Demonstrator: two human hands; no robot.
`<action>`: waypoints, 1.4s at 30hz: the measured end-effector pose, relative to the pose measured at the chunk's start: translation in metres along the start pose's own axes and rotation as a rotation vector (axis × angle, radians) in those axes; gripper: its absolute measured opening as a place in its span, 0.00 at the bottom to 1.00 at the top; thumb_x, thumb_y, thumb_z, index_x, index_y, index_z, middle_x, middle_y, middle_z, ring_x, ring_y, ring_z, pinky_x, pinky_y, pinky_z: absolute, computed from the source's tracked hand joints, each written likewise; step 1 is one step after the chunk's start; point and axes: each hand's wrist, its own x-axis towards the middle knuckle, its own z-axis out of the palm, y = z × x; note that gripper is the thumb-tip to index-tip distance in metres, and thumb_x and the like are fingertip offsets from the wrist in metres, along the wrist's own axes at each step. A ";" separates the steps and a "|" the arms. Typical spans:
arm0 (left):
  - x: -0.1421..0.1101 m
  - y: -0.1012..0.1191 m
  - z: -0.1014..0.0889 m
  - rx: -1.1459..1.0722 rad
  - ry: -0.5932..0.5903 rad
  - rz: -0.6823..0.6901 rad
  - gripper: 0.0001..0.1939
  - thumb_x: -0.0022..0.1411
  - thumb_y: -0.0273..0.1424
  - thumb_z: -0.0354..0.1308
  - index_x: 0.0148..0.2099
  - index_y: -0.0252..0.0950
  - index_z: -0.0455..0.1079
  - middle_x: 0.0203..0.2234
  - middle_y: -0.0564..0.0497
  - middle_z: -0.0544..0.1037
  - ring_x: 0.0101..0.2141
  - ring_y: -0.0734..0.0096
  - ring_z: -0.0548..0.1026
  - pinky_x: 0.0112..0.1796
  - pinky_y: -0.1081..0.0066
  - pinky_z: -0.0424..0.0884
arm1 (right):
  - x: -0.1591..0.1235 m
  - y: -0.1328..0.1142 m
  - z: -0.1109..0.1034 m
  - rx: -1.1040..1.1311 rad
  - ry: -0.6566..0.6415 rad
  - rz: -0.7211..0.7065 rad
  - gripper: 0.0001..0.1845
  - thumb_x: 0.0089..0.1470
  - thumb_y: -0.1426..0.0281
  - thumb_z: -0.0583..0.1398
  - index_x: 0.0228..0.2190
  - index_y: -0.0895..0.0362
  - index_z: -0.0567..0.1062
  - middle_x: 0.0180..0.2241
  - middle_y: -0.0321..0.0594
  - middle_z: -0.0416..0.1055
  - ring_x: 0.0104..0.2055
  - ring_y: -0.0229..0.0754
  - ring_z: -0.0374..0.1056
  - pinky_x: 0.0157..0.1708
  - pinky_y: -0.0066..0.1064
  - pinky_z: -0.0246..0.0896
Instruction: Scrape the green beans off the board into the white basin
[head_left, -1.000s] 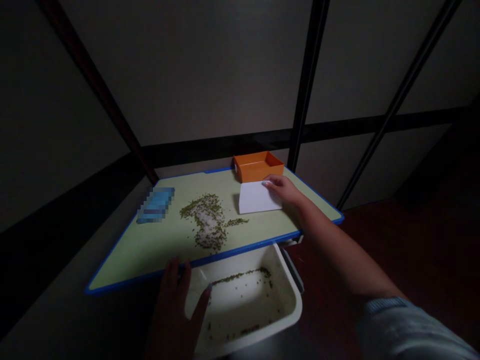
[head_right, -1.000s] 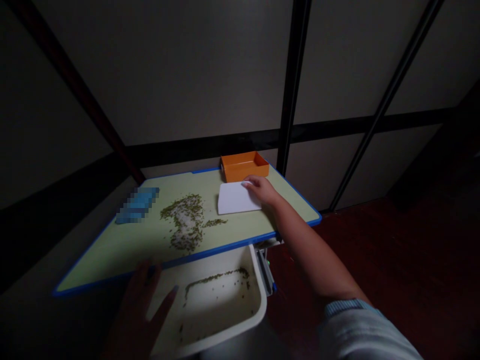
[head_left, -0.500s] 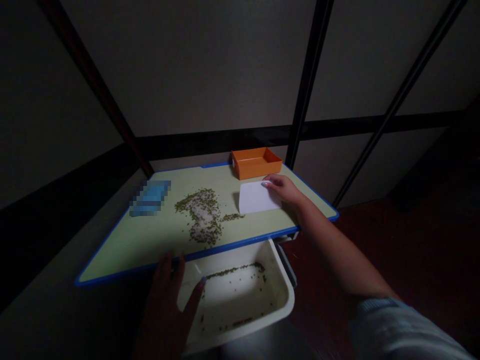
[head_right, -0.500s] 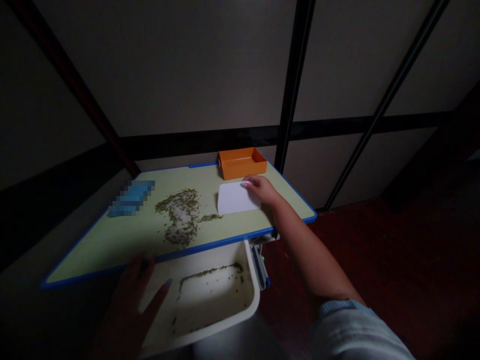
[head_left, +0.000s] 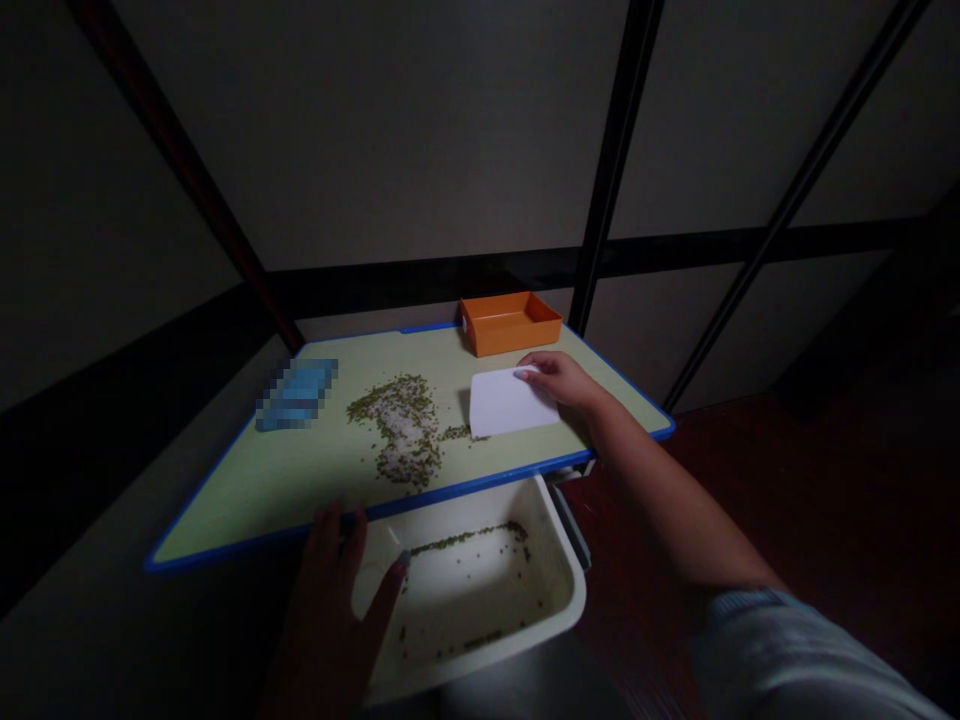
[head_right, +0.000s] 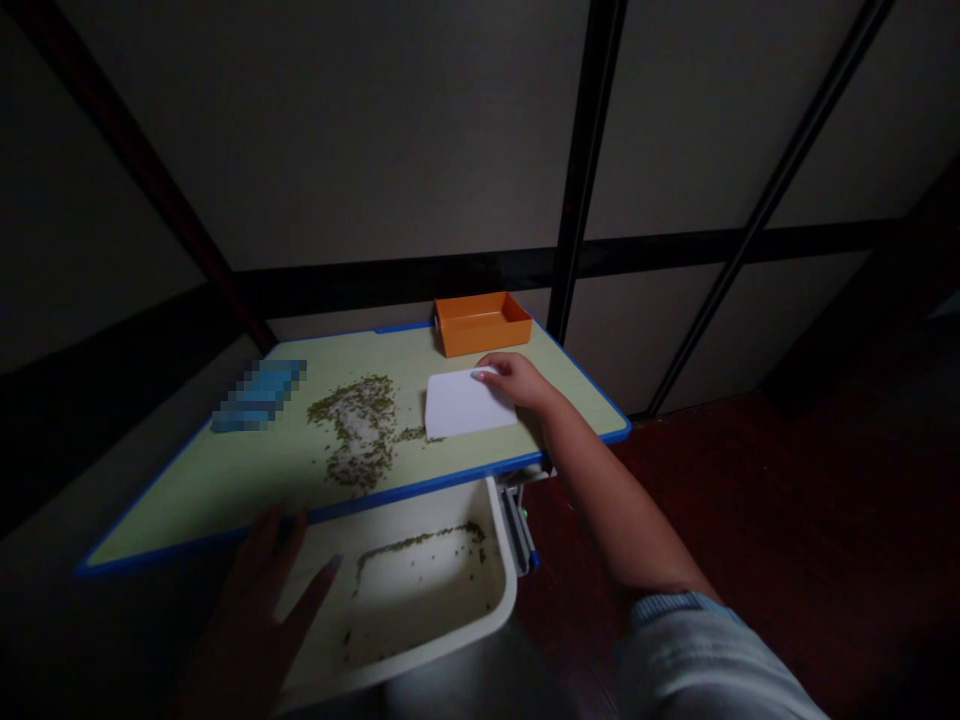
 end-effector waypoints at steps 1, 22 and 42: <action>0.000 0.001 -0.001 0.001 -0.002 -0.002 0.34 0.61 0.50 0.50 0.65 0.39 0.61 0.72 0.44 0.51 0.70 0.53 0.49 0.66 0.47 0.54 | 0.000 0.000 0.001 0.011 -0.005 0.008 0.22 0.39 0.52 0.68 0.27 0.58 0.76 0.26 0.38 0.72 0.29 0.39 0.63 0.28 0.30 0.55; 0.001 0.002 -0.001 0.032 0.006 -0.025 0.36 0.61 0.53 0.46 0.65 0.38 0.61 0.72 0.43 0.51 0.70 0.51 0.49 0.66 0.47 0.53 | -0.002 -0.004 -0.004 -0.001 -0.046 0.002 0.21 0.40 0.52 0.66 0.26 0.58 0.74 0.24 0.36 0.68 0.28 0.37 0.60 0.29 0.30 0.53; -0.001 0.001 -0.002 0.061 -0.032 0.002 0.37 0.63 0.52 0.45 0.67 0.37 0.57 0.73 0.43 0.47 0.71 0.52 0.47 0.66 0.47 0.53 | -0.008 -0.005 -0.001 0.028 -0.174 0.125 0.23 0.39 0.51 0.68 0.26 0.58 0.72 0.18 0.30 0.62 0.21 0.33 0.55 0.22 0.28 0.46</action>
